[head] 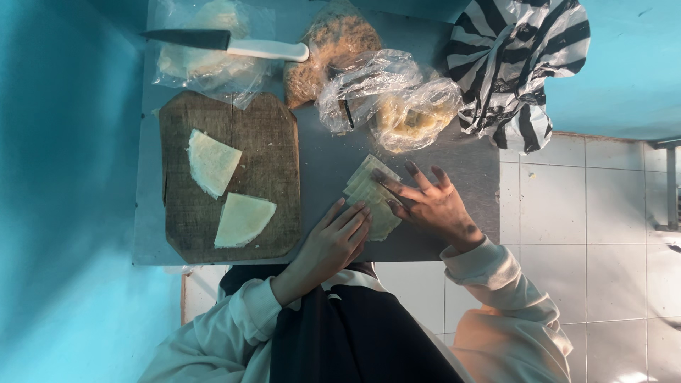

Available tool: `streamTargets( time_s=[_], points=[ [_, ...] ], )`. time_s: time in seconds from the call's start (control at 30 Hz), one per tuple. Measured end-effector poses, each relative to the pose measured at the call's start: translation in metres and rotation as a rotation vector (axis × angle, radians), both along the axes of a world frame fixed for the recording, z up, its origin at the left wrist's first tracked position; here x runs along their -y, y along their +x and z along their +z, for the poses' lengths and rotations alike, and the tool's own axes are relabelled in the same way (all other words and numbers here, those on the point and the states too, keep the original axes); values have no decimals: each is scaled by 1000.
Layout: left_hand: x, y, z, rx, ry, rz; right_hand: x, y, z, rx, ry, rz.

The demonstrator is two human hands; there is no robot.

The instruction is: The person folds thin triangular pastry wrappers into pleated fan shapes by hand, one at a time, and stacks the folded wrappers on the metal work table. They then use a spoon to place filling from a plastic bag onto a folded wrapper.

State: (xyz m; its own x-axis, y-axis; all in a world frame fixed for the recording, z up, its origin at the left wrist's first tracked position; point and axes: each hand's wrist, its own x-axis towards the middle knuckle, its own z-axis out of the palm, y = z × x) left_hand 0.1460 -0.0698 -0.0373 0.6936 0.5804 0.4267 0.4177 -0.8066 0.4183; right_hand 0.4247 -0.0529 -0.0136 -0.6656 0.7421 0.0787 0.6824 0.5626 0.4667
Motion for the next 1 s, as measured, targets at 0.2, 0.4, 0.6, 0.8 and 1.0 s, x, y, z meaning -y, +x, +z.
streamTargets(
  time_s=[0.2,0.4,0.6,0.8,1.0],
  points=[
    [0,0,-1,4,-3,6,-8,-3,9,107,118,59],
    [-1,-2,2,0,13,13,-13,-13,24,-226,-129,-54],
    [-1,-3,2,-6,-2,3,-18,-17,24,-270,-165,-95],
    [0,-2,1,-16,7,18,-25,-2,26,-175,-78,-76],
    [-1,-1,4,5,-9,19,-8,-2,20,-441,-156,58]
  ],
)
